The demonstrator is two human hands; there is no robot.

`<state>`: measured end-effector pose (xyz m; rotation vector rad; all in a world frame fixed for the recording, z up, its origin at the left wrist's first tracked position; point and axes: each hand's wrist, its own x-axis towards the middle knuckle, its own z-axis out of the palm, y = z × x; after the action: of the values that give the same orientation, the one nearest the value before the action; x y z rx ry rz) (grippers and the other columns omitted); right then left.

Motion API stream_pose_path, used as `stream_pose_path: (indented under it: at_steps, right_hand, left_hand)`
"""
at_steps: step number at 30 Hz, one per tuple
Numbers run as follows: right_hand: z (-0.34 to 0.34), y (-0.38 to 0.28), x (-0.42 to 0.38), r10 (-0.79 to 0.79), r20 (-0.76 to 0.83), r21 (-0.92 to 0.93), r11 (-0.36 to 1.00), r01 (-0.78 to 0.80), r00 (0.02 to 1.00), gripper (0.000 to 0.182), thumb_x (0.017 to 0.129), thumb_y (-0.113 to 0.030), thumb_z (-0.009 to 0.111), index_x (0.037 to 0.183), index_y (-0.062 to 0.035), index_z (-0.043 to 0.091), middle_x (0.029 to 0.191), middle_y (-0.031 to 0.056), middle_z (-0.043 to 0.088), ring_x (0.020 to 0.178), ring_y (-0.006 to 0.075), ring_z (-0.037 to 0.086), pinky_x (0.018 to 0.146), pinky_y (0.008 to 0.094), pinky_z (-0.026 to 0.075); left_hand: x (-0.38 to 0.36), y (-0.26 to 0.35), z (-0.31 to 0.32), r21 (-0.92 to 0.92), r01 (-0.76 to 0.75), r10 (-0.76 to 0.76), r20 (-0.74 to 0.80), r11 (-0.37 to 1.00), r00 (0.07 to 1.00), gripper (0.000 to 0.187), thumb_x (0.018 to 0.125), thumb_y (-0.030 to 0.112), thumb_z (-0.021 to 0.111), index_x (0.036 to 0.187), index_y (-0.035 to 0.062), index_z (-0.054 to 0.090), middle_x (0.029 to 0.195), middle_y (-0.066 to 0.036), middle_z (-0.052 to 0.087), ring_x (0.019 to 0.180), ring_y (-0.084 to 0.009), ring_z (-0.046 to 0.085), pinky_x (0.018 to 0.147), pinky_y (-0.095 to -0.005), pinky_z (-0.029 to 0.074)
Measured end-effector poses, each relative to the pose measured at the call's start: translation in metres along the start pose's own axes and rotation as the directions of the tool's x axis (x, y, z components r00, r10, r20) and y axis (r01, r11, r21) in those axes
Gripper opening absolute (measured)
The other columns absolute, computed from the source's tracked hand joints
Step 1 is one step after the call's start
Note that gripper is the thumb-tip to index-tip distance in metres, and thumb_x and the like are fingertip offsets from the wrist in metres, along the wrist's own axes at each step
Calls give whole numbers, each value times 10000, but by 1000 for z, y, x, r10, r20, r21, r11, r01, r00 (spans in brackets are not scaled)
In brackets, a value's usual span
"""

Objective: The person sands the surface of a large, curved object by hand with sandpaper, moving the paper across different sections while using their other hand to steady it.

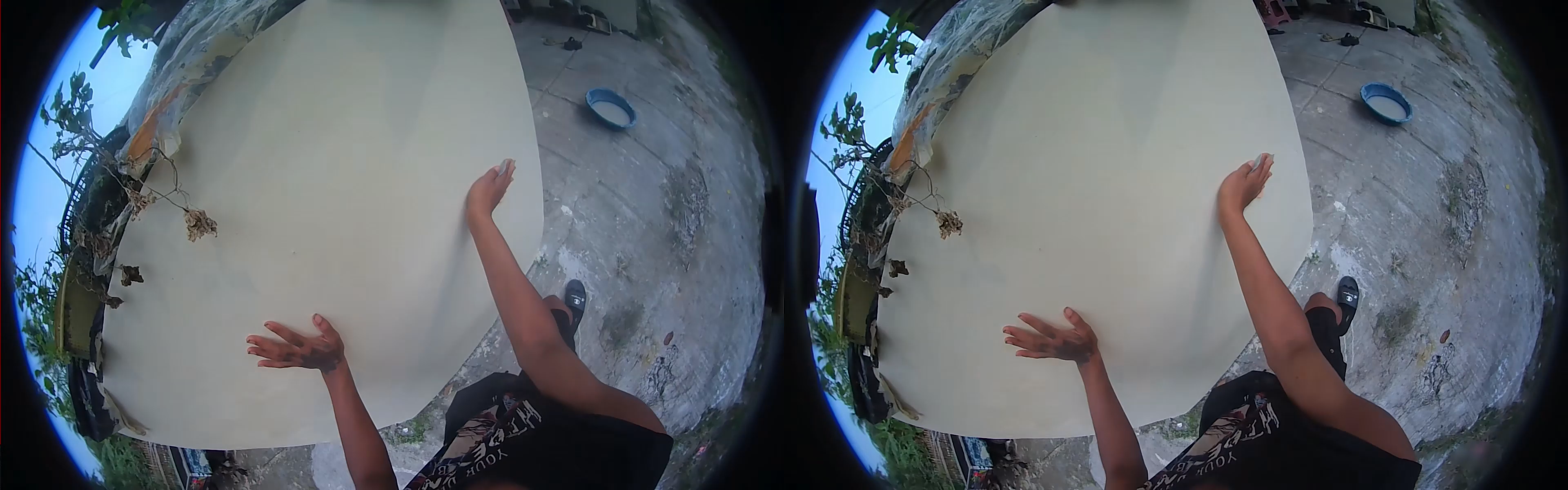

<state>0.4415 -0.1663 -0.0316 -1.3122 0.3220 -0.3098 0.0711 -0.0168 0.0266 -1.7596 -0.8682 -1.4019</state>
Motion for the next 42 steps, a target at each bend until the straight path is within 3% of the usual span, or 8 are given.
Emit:
stream_pose_path:
  at_steps: [6,13,20,28,30,35,39,42]
  right_hand:
    - [26,-162,-98,-707,182,183,707,683,683,541,1075,-192,378,1606,-104,321,1701,149,198,1580,383,103,1257,540,81]
    - [-20,-44,-271,-885,464,355,148,923,-37,700,854,-112,661,1526,-196,484,1633,129,372,1543,399,258,1249,560,159]
    - [2,-74,-165,-422,177,82,906,414,889,559,1072,-171,373,1602,-15,282,1715,136,159,1587,370,67,1259,524,35]
    - [-10,-71,-274,-893,445,382,119,917,-70,653,876,-145,681,1500,-255,520,1622,77,409,1538,386,278,1250,552,151]
    - [-32,-4,-245,-865,501,311,144,939,-33,625,882,-149,682,1480,-271,543,1603,50,441,1535,371,292,1249,548,157]
    - [-30,33,-99,-393,182,89,919,383,901,566,1098,-266,319,1602,-16,257,1695,154,204,1578,387,93,1265,538,63]
    - [-6,-60,-76,-365,152,89,930,355,918,549,1095,-237,317,1604,-36,274,1703,124,201,1581,364,98,1264,536,43]
    - [6,-95,-158,-730,236,188,681,707,641,521,1066,-182,396,1581,-108,376,1698,123,219,1577,379,117,1247,579,56]
  left_hand:
    - [-4,-3,3,-58,19,-20,-13,998,1000,802,1004,608,407,1620,108,297,1653,-316,196,1544,-511,137,1206,-680,45]
    - [-21,-32,0,-215,-17,16,-8,976,1000,638,976,559,532,1507,208,497,1643,-198,309,1548,-461,183,1225,-668,23]
    - [-71,-104,-3,-134,-71,68,-24,988,997,651,980,551,517,1524,196,476,1638,-137,346,1539,-429,236,1220,-688,67]
    - [-73,-101,-2,-85,-90,88,-31,992,996,694,1008,552,448,1580,165,385,1658,-188,294,1541,-479,195,1200,-701,73]
    - [-71,-97,0,-90,-90,86,-42,992,995,688,1009,556,437,1579,175,381,1657,-189,293,1541,-479,193,1203,-702,71]
    - [-71,-100,-3,-53,-115,114,-16,992,993,738,1003,538,428,1612,135,322,1665,-243,246,1550,-481,156,1208,-679,50]
    - [-74,-100,-4,-38,-109,108,-16,993,994,735,1004,533,423,1614,134,316,1664,-249,244,1552,-479,151,1210,-673,55]
    - [-75,-105,2,-76,-133,130,-39,988,991,722,999,523,433,1601,132,346,1656,-250,264,1551,-478,160,1211,-672,58]
